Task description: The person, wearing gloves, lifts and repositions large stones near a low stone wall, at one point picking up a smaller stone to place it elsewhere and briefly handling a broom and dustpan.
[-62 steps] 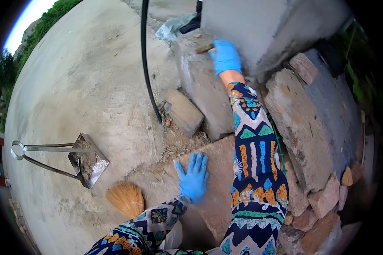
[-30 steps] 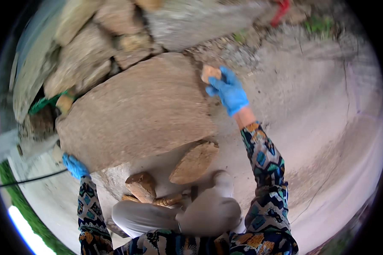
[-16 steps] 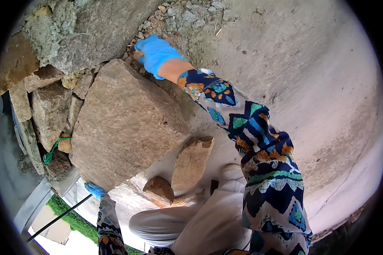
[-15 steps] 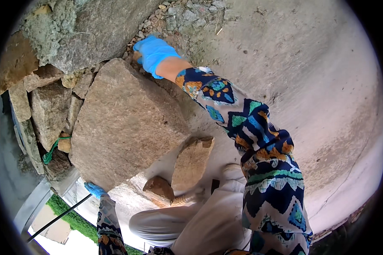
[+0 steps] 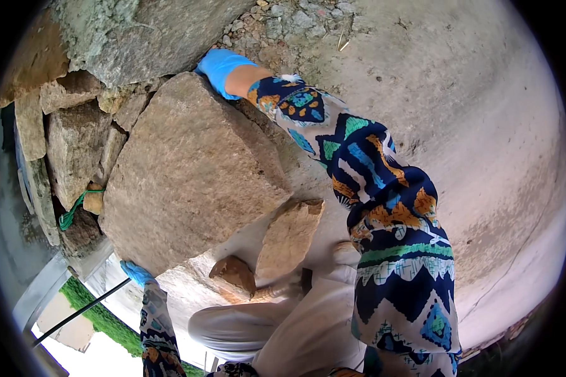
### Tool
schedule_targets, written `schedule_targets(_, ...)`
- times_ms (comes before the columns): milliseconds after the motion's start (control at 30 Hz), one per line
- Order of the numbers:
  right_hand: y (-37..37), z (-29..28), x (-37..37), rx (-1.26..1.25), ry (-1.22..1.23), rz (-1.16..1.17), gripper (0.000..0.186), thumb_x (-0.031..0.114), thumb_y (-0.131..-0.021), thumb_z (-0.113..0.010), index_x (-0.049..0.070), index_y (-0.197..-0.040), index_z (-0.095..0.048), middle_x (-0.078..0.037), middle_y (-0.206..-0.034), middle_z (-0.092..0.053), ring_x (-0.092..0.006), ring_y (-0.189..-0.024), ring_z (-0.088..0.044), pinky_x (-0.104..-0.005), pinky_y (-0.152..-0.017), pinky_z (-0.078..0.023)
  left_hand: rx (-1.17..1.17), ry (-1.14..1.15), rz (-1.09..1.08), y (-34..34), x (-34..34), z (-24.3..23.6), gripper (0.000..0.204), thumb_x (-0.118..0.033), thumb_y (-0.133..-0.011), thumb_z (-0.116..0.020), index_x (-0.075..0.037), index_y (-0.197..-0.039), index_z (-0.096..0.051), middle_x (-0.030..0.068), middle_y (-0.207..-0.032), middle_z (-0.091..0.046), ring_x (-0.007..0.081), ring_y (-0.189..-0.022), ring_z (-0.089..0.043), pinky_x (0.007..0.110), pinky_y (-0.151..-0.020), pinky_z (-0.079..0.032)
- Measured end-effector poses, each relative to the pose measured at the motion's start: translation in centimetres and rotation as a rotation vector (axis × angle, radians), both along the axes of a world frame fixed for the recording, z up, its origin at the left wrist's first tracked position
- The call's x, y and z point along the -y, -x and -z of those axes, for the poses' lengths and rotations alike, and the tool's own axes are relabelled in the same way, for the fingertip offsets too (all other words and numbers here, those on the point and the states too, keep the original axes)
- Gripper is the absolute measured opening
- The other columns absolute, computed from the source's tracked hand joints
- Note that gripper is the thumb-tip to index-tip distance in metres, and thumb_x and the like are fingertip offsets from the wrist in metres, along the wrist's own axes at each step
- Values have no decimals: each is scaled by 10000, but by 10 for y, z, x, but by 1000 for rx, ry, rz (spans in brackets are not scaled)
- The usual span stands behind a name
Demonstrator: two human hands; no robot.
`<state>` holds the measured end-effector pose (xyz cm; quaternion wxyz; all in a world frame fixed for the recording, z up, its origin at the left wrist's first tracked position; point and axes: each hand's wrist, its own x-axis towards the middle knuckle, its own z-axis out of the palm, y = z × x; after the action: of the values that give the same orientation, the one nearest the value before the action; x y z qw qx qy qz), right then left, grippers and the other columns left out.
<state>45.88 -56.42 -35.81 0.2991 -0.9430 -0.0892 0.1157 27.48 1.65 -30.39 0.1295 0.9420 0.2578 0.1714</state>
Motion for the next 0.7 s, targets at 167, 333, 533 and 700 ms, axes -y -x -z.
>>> schedule_targets(167,1,11,8,79,-124,70,406,-42,-701,-470,109,-1076,-501,-152,-1054,-509,-311,-960,-492,-363,-813,-414,0,-3,2,0,-1,5,428,-266,-870,-323,11,-1195,-349,157,-1268,-298,269,-1161,-295,336,-972,-234)
schedule_targets(333,-14,-3,3,63,74,-27,453,-72,-668,-489,126,-1074,-517,-140,-1028,-534,-308,-923,-519,-370,-781,-431,-8,-27,10,-2,20,1,456,-290,-868,-320,33,-1189,-344,172,-1259,-310,280,-1157,-299,348,-971,-235)
schedule_targets(533,-29,-5,11,131,22,-185,259,101,-676,-507,49,-920,-580,-180,-902,-566,-327,-860,-542,-375,-729,-431,-93,-153,56,3,0,0,478,-309,-871,-303,44,-1191,-338,185,-1254,-317,280,-1167,-294,332,-986,-213)
schedule_targets(700,-10,2,11,198,-42,-160,246,160,-665,-546,59,-886,-583,-182,-894,-566,-340,-846,-540,-383,-701,-433,-9,-82,62,-4,0,2,439,-279,-870,-329,51,-1155,-383,187,-1214,-370,291,-1117,-354,329,-961,-253)
